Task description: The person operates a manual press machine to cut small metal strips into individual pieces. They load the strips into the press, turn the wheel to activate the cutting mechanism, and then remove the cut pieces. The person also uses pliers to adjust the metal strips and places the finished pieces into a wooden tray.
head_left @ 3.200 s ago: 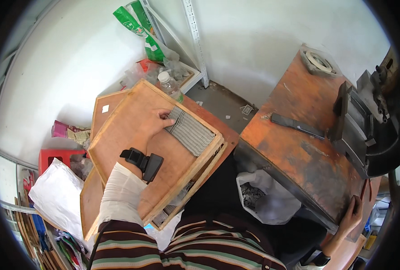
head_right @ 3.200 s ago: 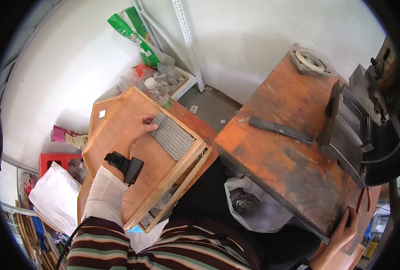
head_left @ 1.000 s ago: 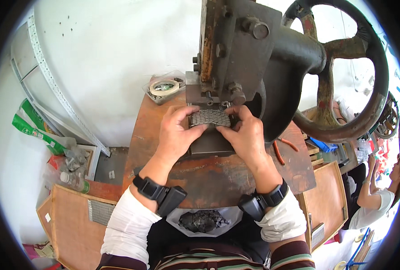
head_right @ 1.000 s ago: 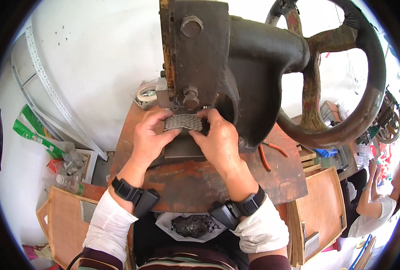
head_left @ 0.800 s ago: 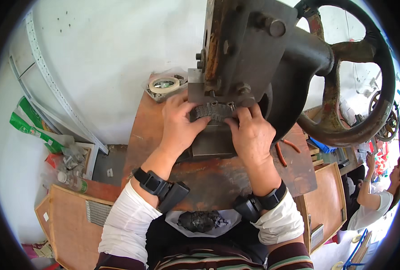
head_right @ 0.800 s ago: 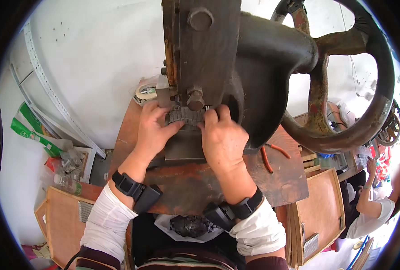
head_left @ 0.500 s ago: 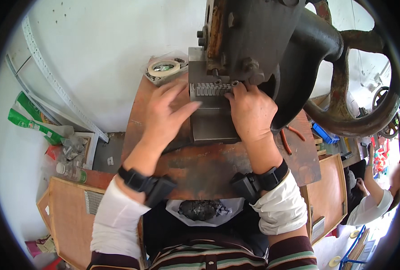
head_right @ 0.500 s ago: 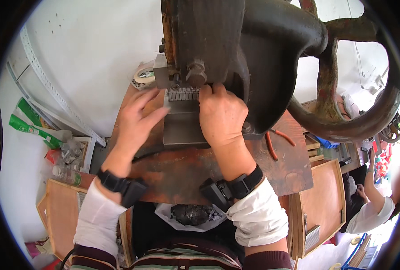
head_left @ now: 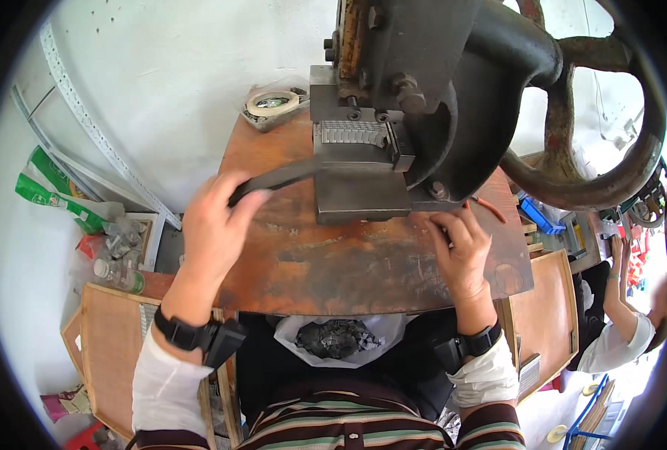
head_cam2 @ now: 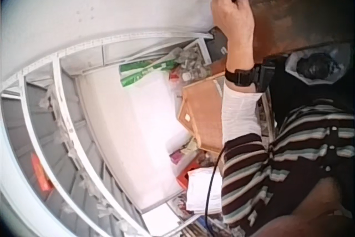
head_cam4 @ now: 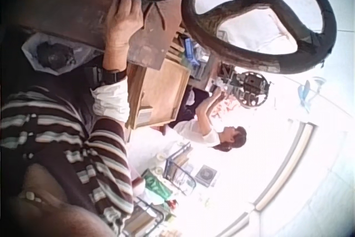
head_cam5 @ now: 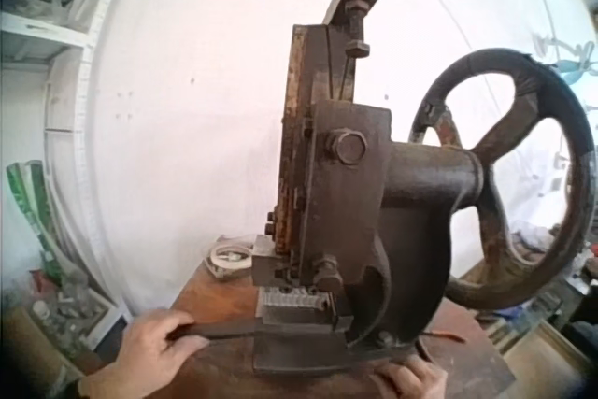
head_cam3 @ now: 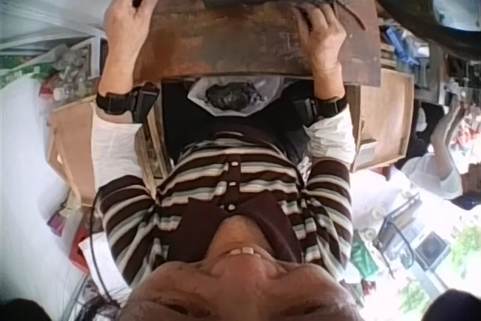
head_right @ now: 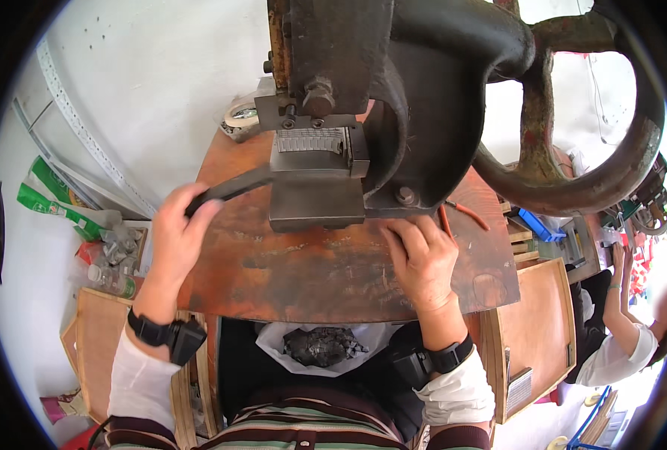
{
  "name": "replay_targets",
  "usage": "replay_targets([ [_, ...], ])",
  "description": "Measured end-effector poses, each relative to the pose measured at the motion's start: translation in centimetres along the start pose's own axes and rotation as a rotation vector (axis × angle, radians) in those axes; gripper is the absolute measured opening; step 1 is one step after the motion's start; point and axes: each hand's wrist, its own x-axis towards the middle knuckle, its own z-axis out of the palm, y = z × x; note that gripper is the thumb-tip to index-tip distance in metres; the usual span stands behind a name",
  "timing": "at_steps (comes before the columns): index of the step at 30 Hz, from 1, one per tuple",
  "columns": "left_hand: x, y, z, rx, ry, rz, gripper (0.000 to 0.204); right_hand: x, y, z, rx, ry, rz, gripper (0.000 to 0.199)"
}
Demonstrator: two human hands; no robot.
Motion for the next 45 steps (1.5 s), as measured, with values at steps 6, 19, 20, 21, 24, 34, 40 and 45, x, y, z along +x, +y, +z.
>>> replay_targets([
  [6,5.5,4.1,5.1,0.229,-0.123,0.086,0.049,-2.8,1.3,0.4,0.013,-0.061,0.11,0.016],
  [19,6.6,4.1,7.9,0.243,-0.164,-0.064,0.053,-3.0,1.6,1.5,0.039,-0.111,0.166,0.012],
  [20,6.6,4.4,7.8,0.227,-0.184,-0.101,0.055,-3.0,1.6,1.4,0.042,-0.113,0.17,0.011],
  [21,6.5,4.6,7.7,0.212,-0.203,-0.138,0.056,-3.0,1.6,1.4,0.045,-0.114,0.174,0.011],
  [24,6.8,4.5,8.0,0.172,-0.205,-0.201,0.058,-3.1,1.6,1.3,0.047,-0.099,0.169,0.01],
  [34,9.1,2.8,9.2,-0.057,-0.371,-0.094,0.056,-4.6,2.7,0.3,-0.04,-0.038,0.082,0.011],
  [40,7.7,0.5,8.9,-0.061,-0.14,-0.072,0.045,-4.6,2.4,1.6,0.076,-0.015,0.051,0.013],
  [45,7.7,-1.5,6.5,0.006,-0.073,0.027,0.044,0.6,-0.7,-9.4,-0.015,0.574,-0.069,0.022],
])
